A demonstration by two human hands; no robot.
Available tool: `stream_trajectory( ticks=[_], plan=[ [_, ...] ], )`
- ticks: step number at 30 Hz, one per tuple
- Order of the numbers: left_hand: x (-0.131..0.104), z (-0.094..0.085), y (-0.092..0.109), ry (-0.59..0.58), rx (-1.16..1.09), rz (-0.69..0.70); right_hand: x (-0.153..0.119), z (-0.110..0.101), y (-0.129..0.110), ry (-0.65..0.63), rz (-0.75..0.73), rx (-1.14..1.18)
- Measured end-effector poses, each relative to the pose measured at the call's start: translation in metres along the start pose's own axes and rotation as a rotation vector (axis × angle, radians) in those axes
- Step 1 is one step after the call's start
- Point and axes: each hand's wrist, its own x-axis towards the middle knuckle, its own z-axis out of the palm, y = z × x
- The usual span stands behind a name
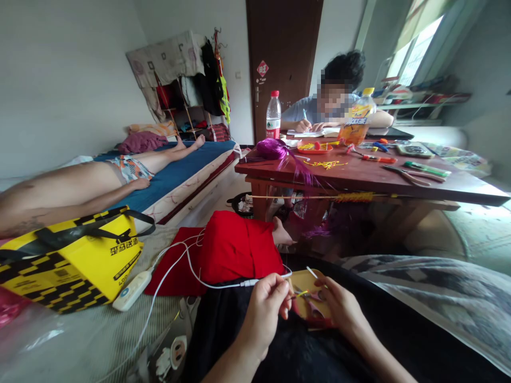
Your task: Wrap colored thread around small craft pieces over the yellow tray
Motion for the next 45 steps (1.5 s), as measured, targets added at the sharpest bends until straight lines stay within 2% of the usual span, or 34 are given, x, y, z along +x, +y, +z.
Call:
stream_trajectory(
  ticks=[3, 5, 7, 9, 12, 15, 17, 20, 25, 28, 31, 35, 38, 45],
  plan=[
    [-0.003, 0.003, 0.002, -0.016, -0.002, -0.005, -0.025, -0.012, -0.017, -0.022, -0.009, 0.351],
    [-0.004, 0.005, 0.002, -0.029, 0.006, -0.004, -0.039, -0.013, -0.030, -0.105, 0.069, 0.820],
    [-0.005, 0.006, 0.002, -0.036, 0.013, -0.005, -0.046, -0.013, -0.042, -0.151, 0.145, 1.169],
    [-0.006, 0.006, 0.001, -0.038, 0.013, -0.011, -0.049, -0.014, -0.050, -0.142, 0.160, 1.263],
    [-0.007, 0.004, -0.001, -0.074, 0.001, -0.050, -0.050, -0.018, -0.055, -0.093, 0.063, 1.130],
    [-0.007, 0.002, -0.002, -0.196, 0.042, -0.109, -0.051, -0.022, -0.052, 0.037, -0.163, 0.789],
    [-0.007, 0.002, -0.002, -0.233, 0.108, -0.114, -0.053, -0.022, -0.050, 0.128, -0.318, 0.569],
    [-0.006, 0.002, -0.003, -0.187, 0.175, -0.102, -0.055, -0.018, -0.048, 0.213, -0.454, 0.390],
    [-0.007, 0.007, -0.002, -0.092, 0.142, -0.072, -0.056, -0.015, -0.048, 0.278, -0.580, 0.272],
    [-0.008, 0.010, 0.001, -0.067, 0.137, -0.067, -0.056, -0.019, -0.048, 0.324, -0.586, 0.251],
    [-0.010, 0.009, 0.000, -0.059, 0.135, -0.065, -0.057, -0.024, -0.051, 0.318, -0.463, 0.319],
    [-0.010, 0.003, -0.003, -0.044, 0.116, -0.041, -0.060, -0.027, -0.057, 0.232, -0.306, 0.427],
    [-0.011, 0.000, -0.005, 0.016, 0.186, 0.042, -0.064, -0.019, -0.053, 0.194, -0.287, 0.426],
    [-0.012, -0.003, -0.005, 0.047, 0.291, 0.159, -0.069, 0.014, -0.025, 0.268, -0.376, 0.124]
  ],
)
